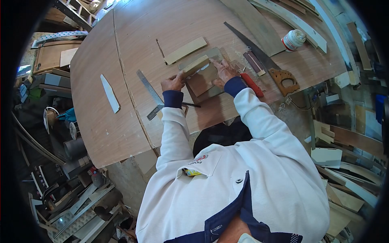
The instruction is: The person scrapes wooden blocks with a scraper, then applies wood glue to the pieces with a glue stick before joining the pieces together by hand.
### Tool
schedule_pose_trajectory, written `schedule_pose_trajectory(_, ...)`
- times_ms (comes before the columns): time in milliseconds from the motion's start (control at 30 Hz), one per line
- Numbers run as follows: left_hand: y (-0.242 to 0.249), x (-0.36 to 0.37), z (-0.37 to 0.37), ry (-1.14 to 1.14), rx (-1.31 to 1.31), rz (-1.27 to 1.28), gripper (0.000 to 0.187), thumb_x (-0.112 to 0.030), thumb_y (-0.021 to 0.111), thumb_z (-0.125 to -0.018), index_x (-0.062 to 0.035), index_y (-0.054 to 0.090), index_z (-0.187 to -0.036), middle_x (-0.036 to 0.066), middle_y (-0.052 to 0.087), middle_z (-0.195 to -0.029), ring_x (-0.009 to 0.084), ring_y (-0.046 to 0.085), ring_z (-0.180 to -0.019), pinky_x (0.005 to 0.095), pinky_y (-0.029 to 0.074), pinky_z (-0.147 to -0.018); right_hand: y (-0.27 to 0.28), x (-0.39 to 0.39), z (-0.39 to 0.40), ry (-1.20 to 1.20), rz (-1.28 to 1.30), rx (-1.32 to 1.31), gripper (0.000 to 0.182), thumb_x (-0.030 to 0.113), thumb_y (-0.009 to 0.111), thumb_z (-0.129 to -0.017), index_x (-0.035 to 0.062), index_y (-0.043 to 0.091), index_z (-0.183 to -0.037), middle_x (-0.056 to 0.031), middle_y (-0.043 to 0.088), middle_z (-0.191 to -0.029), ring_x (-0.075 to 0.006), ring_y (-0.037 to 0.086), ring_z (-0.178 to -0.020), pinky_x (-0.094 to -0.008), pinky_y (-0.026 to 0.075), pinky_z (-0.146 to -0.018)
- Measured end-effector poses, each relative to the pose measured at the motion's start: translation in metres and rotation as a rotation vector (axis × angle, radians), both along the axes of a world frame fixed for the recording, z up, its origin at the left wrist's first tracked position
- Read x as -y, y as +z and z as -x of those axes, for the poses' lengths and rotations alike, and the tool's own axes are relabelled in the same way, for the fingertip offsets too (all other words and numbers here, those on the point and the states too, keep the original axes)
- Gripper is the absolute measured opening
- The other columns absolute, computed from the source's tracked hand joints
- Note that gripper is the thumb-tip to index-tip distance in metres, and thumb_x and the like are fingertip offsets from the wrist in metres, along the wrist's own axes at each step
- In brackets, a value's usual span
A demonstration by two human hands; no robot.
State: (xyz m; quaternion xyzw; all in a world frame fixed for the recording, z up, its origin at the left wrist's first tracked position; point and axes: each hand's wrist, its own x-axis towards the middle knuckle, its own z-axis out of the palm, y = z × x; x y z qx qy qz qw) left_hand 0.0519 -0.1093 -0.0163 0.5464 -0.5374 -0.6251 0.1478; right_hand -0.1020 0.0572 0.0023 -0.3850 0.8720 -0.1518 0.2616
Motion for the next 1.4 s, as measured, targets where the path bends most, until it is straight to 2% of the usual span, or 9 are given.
schedule_pose_trajectory(433,0.018,-0.006,0.004,0.057,-0.031,-0.047,0.036,-0.016,0.074,-0.081,0.0122,0.06,-0.098,0.016,0.068,-0.087,0.0213,0.068,-0.066,0.0276,0.055,-0.056,0.008,-0.004,-0.007,-0.021,0.038,-0.033,0.086,0.03,0.077,-0.068,0.0275,0.035,-0.143,-0.0162,0.046,-0.124,-0.0394,0.047,-0.119,-0.0469,0.043,-0.099)
schedule_pose_trajectory(700,0.009,0.003,0.005,0.018,-0.009,-0.054,0.034,-0.016,0.074,-0.081,0.0114,0.062,-0.096,0.015,0.068,-0.085,0.0219,0.068,-0.067,0.0274,0.055,-0.055,0.0,-0.005,-0.005,-0.015,0.086,-0.041,0.086,0.028,0.077,-0.067,0.0266,0.035,-0.142,-0.017,0.046,-0.126,-0.04,0.046,-0.119,-0.0466,0.041,-0.101)
schedule_pose_trajectory(933,0.014,0.0,0.004,-0.023,-0.018,-0.057,0.035,-0.019,0.072,-0.083,0.0105,0.061,-0.098,0.016,0.068,-0.093,0.0226,0.068,-0.073,0.0281,0.056,-0.06,0.002,-0.008,-0.007,-0.014,0.11,-0.112,0.085,0.03,0.076,-0.068,0.0252,0.036,-0.143,-0.0181,0.045,-0.126,-0.0406,0.045,-0.12,-0.0474,0.04,-0.102)
schedule_pose_trajectory(1033,0.014,0.0,0.003,-0.033,-0.022,-0.071,0.037,-0.02,0.072,-0.083,0.0109,0.061,-0.1,0.016,0.068,-0.094,0.0229,0.068,-0.075,0.0289,0.056,-0.061,0.004,-0.01,-0.011,-0.052,0.128,-0.032,0.08,0.025,0.073,-0.067,0.0263,0.039,-0.14,-0.0186,0.043,-0.127,-0.0412,0.042,-0.123,-0.0488,0.04,-0.102)
schedule_pose_trajectory(1200,0.016,-0.006,0.007,-0.028,-0.012,-0.068,0.039,-0.02,0.073,-0.082,0.0109,0.061,-0.1,0.017,0.067,-0.094,0.023,0.068,-0.074,0.03,0.057,-0.061,0.002,-0.012,-0.008,0.01,0.096,-0.085,0.083,0.035,0.072,-0.068,0.0217,0.037,-0.142,-0.0179,0.042,-0.129,-0.0402,0.04,-0.124,-0.0505,0.04,-0.1)
schedule_pose_trajectory(1300,0.021,-0.013,0.009,-0.057,0.033,-0.082,0.046,-0.019,0.074,-0.081,0.0133,0.056,-0.108,0.018,0.067,-0.093,0.0236,0.068,-0.074,0.0307,0.057,-0.06,0.013,-0.014,-0.006,0.048,0.099,-0.202,0.089,0.041,0.074,-0.068,0.0187,0.032,-0.144,-0.0171,0.041,-0.13,-0.0403,0.038,-0.125,-0.0517,0.038,-0.101)
schedule_pose_trajectory(1367,0.022,-0.019,0.008,-0.007,-0.025,-0.165,0.058,-0.019,0.074,-0.081,0.0166,0.047,-0.117,0.019,0.066,-0.09,0.0243,0.068,-0.073,0.0303,0.057,-0.059,0.025,-0.017,-0.006,0.026,0.086,-0.18,0.093,0.043,0.075,-0.068,0.0183,0.03,-0.145,-0.0166,0.039,-0.132,-0.0404,0.036,-0.126,-0.0535,0.036,-0.102)
schedule_pose_trajectory(1400,0.022,-0.021,0.008,-0.007,-0.024,-0.163,0.058,-0.019,0.074,-0.081,0.0166,0.047,-0.117,0.019,0.066,-0.09,0.0243,0.068,-0.073,0.0303,0.057,-0.059,0.029,-0.016,-0.005,0.008,0.073,-0.156,0.096,0.045,0.075,-0.068,0.018,0.027,-0.146,-0.0162,0.038,-0.133,-0.0405,0.035,-0.127,-0.0553,0.034,-0.103)
